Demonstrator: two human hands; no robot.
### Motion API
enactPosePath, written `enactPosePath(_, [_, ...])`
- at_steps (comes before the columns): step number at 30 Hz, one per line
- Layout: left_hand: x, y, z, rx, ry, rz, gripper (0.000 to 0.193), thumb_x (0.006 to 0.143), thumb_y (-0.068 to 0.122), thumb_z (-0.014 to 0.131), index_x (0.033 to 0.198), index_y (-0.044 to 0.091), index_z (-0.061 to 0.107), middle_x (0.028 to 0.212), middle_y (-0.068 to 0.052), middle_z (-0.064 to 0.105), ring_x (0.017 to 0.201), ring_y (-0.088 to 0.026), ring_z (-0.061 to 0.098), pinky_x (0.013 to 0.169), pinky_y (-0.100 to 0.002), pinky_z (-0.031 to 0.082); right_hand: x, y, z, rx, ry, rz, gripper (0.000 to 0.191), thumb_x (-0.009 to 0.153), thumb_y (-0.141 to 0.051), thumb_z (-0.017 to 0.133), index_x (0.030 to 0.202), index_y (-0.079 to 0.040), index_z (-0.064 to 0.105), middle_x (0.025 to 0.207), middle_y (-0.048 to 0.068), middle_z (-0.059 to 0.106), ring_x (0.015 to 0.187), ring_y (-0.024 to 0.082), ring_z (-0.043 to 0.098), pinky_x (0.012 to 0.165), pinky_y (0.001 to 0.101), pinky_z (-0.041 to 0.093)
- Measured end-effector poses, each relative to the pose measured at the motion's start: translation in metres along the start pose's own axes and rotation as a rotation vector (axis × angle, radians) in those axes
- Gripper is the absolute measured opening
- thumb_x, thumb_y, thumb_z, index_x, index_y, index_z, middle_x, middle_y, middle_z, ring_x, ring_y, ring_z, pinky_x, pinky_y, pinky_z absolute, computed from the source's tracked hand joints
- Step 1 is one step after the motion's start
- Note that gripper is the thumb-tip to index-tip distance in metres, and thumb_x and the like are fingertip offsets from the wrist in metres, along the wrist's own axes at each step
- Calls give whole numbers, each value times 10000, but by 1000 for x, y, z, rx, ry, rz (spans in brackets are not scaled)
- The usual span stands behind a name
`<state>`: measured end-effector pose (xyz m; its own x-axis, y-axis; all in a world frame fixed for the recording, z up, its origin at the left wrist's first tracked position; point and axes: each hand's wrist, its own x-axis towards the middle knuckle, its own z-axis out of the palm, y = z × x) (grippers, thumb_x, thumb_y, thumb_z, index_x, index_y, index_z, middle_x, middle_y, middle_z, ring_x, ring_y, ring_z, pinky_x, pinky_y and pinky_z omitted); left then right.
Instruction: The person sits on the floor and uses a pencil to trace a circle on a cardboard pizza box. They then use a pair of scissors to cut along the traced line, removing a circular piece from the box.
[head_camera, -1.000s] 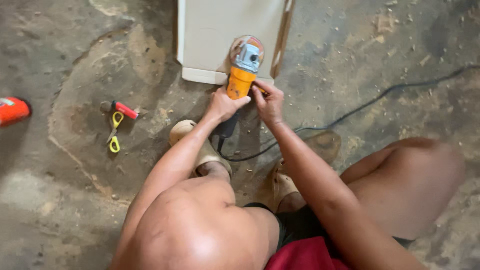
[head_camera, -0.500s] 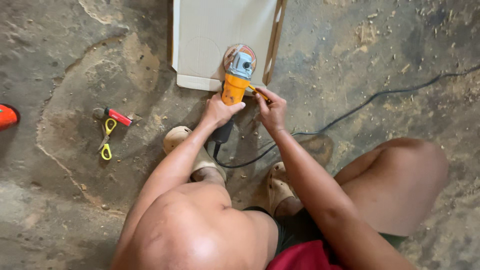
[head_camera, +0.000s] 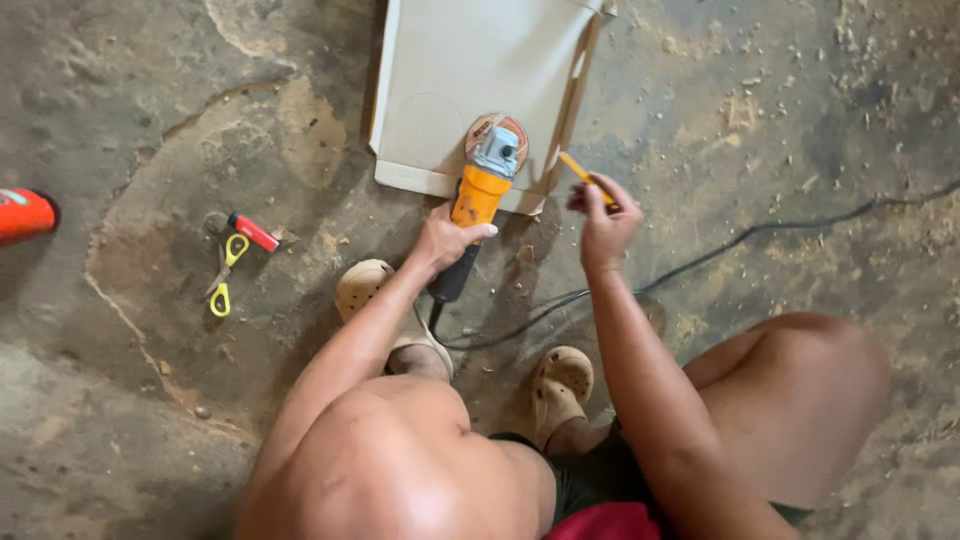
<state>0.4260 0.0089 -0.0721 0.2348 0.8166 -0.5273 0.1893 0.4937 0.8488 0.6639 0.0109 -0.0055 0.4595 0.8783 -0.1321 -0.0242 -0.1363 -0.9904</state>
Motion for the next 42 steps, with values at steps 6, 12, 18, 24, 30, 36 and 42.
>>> enactPosePath(6, [-45,24,-50,-424,142,-9,327,776,228,821,1036,68,704,892,-25,718,713,-138,695,651,-297,592,17,11,-17,26,276,50,271,1042,-53,552,1264,74,644,991,161,745,788,195,716,680,326,622])
enactPosePath(12, [-31,54,-144,-355,661,24,417,739,145,841,1098,71,642,895,-5,714,733,-145,692,642,-307,602,-2,22,-4,-554,170,-187,424,1003,24,528,1422,11,595,1280,168,712,1101,271,707,934,369,589])
enactPosePath(18, [-8,52,-201,-233,845,190,414,795,206,909,1111,38,700,979,-38,753,818,-138,718,744,-314,579,-25,33,2,-812,30,-301,454,920,4,620,1374,25,617,1277,244,681,1163,396,664,1007,437,518])
enactPosePath(24, [5,63,-214,-94,958,-309,598,616,530,855,948,39,772,814,-57,773,721,-176,751,648,-358,577,-24,40,7,-803,4,-195,340,910,-5,647,1242,-23,719,1124,176,707,992,333,690,909,437,555])
enactPosePath(30, [-5,69,-224,-369,890,39,573,704,498,835,983,6,741,815,-79,748,692,-188,705,627,-364,561,-28,49,12,-805,-17,-196,294,922,-1,686,1215,16,699,1298,163,577,1099,312,652,966,402,557])
enactPosePath(36, [-57,51,-230,84,1020,-153,396,847,404,786,969,31,735,754,-119,750,686,-287,754,647,-398,572,-22,51,10,-809,57,-242,262,944,5,690,1204,29,695,1395,187,508,1278,345,560,1075,424,490])
enactPosePath(42, [-145,-29,-240,827,1163,-236,495,783,87,671,1277,64,642,1195,-265,630,1156,-476,557,989,-562,431,-7,42,27,-711,87,-313,304,879,37,651,1173,-3,713,1395,160,540,1345,358,543,1122,446,464])
